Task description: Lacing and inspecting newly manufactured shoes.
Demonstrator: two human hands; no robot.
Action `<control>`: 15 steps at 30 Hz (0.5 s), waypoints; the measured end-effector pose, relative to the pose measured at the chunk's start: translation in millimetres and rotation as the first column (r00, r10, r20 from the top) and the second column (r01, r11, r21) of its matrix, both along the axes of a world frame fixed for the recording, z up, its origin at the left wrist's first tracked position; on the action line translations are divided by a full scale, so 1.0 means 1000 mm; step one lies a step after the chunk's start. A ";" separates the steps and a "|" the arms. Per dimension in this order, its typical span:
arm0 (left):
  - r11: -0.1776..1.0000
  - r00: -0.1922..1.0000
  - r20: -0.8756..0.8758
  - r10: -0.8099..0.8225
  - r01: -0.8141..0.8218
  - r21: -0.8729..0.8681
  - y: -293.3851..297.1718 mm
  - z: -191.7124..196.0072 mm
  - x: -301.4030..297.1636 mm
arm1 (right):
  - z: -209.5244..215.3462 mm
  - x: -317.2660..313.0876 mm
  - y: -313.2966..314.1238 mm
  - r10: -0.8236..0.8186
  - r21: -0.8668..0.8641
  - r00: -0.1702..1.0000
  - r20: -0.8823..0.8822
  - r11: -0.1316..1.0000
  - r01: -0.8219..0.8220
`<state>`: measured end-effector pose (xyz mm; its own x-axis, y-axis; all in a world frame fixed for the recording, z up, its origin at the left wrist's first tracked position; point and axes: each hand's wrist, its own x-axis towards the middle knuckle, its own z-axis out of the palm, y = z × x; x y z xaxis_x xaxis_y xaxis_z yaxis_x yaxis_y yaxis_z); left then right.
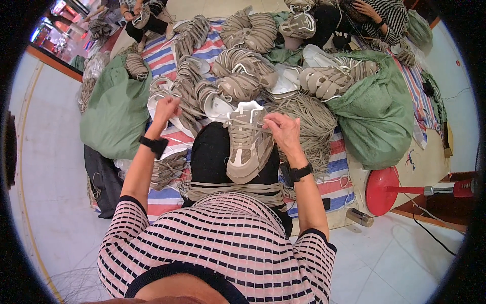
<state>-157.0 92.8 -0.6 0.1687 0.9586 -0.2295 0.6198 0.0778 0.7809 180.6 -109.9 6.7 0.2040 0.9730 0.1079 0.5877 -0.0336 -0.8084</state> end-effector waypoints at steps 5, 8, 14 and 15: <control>0.874 0.648 -0.742 -0.172 0.447 0.188 -0.035 0.019 0.014 | 0.012 -0.002 -0.003 0.091 -0.008 0.742 -0.664 0.992 -0.129; 0.725 0.832 -0.052 -0.552 0.510 0.463 -0.052 0.029 0.067 | 0.034 -0.011 0.001 0.172 0.017 0.711 -0.682 0.975 -0.220; 0.674 0.493 0.553 -0.672 0.716 0.180 -0.089 0.048 0.159 | 0.042 -0.015 0.014 0.196 0.018 0.751 -0.631 0.971 -0.238; 0.620 0.496 0.638 -0.589 0.783 -0.037 -0.089 0.048 0.162 | 0.040 -0.012 0.014 0.186 0.028 0.772 -0.608 0.977 -0.212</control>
